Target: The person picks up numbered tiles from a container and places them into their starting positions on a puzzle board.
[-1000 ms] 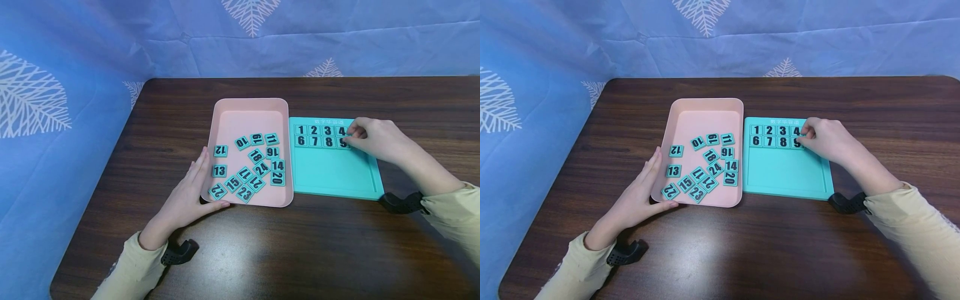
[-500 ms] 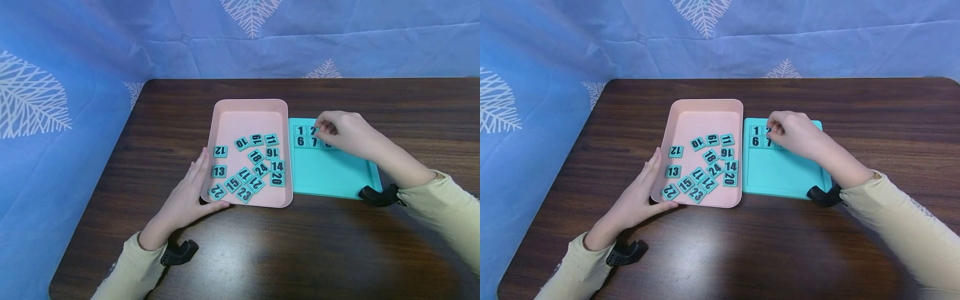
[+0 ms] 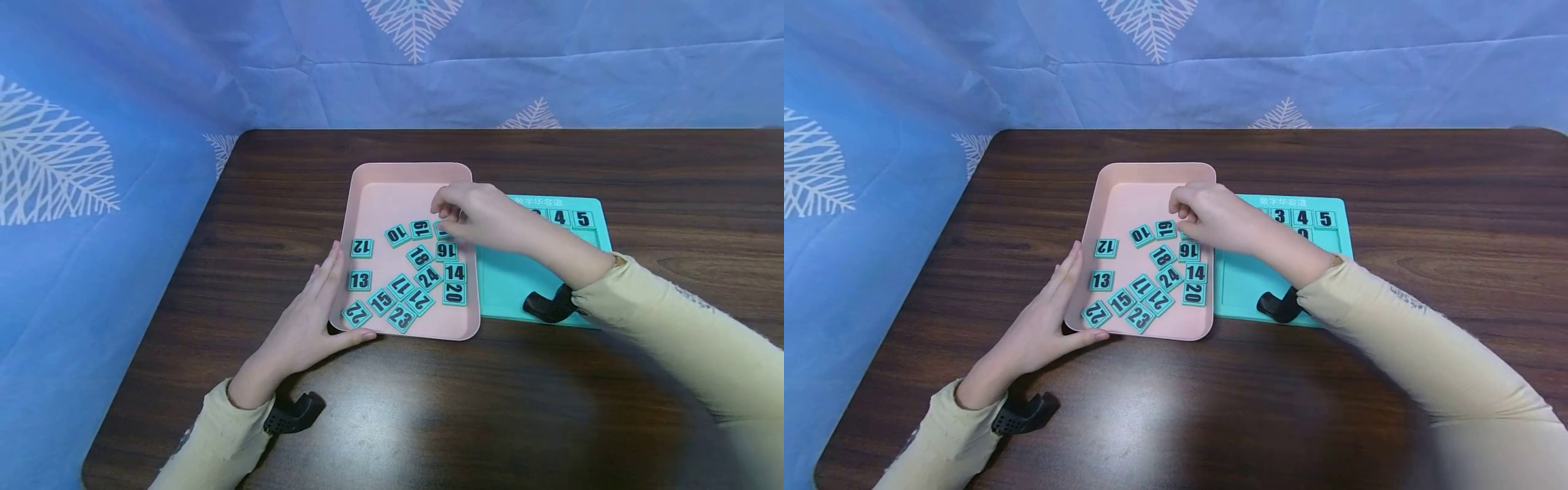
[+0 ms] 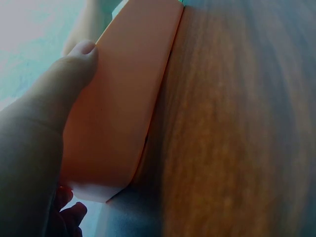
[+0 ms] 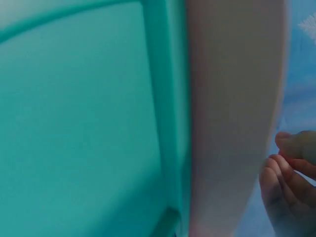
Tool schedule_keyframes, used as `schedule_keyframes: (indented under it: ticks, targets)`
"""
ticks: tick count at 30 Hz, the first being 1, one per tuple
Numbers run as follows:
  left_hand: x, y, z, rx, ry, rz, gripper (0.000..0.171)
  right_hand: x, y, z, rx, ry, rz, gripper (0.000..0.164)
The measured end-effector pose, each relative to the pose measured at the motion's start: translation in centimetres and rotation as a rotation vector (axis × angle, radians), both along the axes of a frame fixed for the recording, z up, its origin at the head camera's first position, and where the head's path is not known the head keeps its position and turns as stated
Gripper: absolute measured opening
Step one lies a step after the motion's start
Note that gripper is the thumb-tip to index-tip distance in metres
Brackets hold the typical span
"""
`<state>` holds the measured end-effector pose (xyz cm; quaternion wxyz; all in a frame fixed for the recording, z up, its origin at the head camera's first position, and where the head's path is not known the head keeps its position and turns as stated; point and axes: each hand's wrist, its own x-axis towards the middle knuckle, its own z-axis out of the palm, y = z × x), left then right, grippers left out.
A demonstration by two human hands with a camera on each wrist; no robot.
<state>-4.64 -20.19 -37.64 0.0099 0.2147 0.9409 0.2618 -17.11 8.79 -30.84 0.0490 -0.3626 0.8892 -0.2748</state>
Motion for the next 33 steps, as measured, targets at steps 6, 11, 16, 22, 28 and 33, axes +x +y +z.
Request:
schedule_keyframes:
  ticks: [6, 11, 16, 22, 28, 33]
  targets:
    - [0.0, 0.0, 0.0, 0.002, -0.007, 0.004, 0.116, -0.3, -2.0, -0.9, 0.001, -0.021, 0.074, 0.019]
    - [0.0, 0.1, 0.0, 0.006, -0.016, 0.008, 0.116, -0.4, -3.4, -1.2, 0.013, -0.026, 0.104, 0.026]
    - [0.0, 0.0, 0.0, 0.010, -0.008, 0.005, 0.116, -0.5, -4.1, -1.4, 0.048, -0.027, 0.128, 0.028]
    - [0.0, 0.0, -0.1, 0.011, 0.000, 0.001, 0.115, -0.8, -4.7, -1.7, 0.132, -0.061, 0.157, 0.037]
    - [0.0, 0.0, 0.0, 0.008, -0.010, 0.005, 0.115, -0.8, -5.0, -1.9, 0.206, -0.065, 0.179, 0.044]
    - [0.1, 0.0, 0.0, 0.004, -0.016, 0.006, 0.116, -0.8, -5.1, -1.9, 0.218, -0.059, 0.178, 0.036]
